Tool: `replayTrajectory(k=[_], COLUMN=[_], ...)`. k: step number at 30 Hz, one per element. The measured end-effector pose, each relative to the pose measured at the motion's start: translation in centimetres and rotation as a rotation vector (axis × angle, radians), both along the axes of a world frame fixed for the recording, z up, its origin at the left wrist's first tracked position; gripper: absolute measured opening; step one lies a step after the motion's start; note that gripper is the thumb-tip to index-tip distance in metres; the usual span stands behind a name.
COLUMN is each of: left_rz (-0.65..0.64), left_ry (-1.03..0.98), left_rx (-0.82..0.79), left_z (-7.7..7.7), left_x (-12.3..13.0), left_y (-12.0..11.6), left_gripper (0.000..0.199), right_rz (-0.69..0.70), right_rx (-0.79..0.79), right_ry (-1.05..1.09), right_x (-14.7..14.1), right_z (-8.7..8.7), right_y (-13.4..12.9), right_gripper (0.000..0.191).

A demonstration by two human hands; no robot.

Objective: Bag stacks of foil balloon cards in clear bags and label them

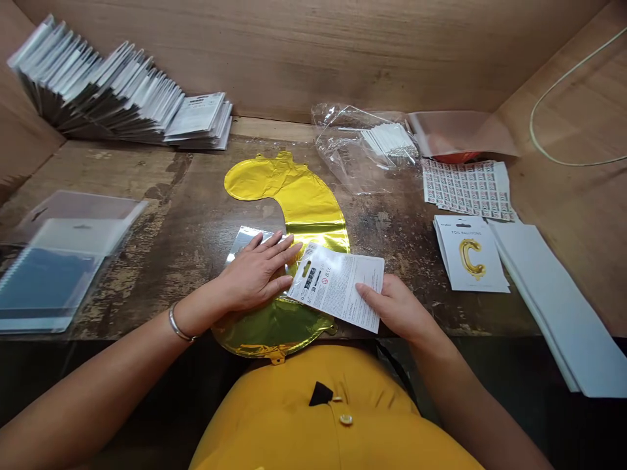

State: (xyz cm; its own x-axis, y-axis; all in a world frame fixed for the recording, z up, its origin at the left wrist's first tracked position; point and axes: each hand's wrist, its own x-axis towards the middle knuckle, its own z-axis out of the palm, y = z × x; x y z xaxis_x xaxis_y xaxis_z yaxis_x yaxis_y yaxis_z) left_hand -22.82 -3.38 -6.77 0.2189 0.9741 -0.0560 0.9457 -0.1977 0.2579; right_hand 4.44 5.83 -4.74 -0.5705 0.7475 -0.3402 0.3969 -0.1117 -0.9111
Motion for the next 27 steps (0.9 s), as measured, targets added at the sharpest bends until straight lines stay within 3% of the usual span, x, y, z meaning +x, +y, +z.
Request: replayTrajectory(k=[6, 14, 18, 21, 23, 26, 27], left_rz=[0.068, -0.032, -0.020, -0.016, 0.103, 0.589, 0.709], left_ry=[0.040, -0.001, -0.021, -0.046, -0.185, -0.568, -0.710], left_rx=[0.007, 0.036, 0.027, 0.053, 0.173, 0.494, 0.531], left_z=[0.0, -0.2, -0.1, 1.0, 2.5, 4.8, 5.3], left_x=[0.9, 0.6, 0.3, 0.2, 0.5, 2.4, 3.3], left_y=[-0.6, -0.9, -0.3, -0.3, -1.2, -3.2, -3.7], left_gripper=[0.059, 0.060, 0.064, 0.065, 0.065, 0.056, 0.052], right_rz=[-0.005, 0.028, -0.040, -0.107, -0.182, -0.342, -0.386], right_rx=[-0.027, -0.167, -0.130, -0.174, -0.205, -0.138, -0.099], right_ry=[0.028, 0.018, 0.063, 0.141, 0.206, 0.327, 0.367], right_x=[0.2, -1.2, -3.0, -3.6, -3.5, -3.2, -3.2], right_z=[0.0, -0.3, -0.9, -1.3, -1.2, -0.4, -0.2], right_y=[0.3, 1.5, 1.3, 0.7, 0.2, -0.5, -0.7], right_gripper=[0.035, 0.039, 0.037, 0.043, 0.049, 0.057, 0.058])
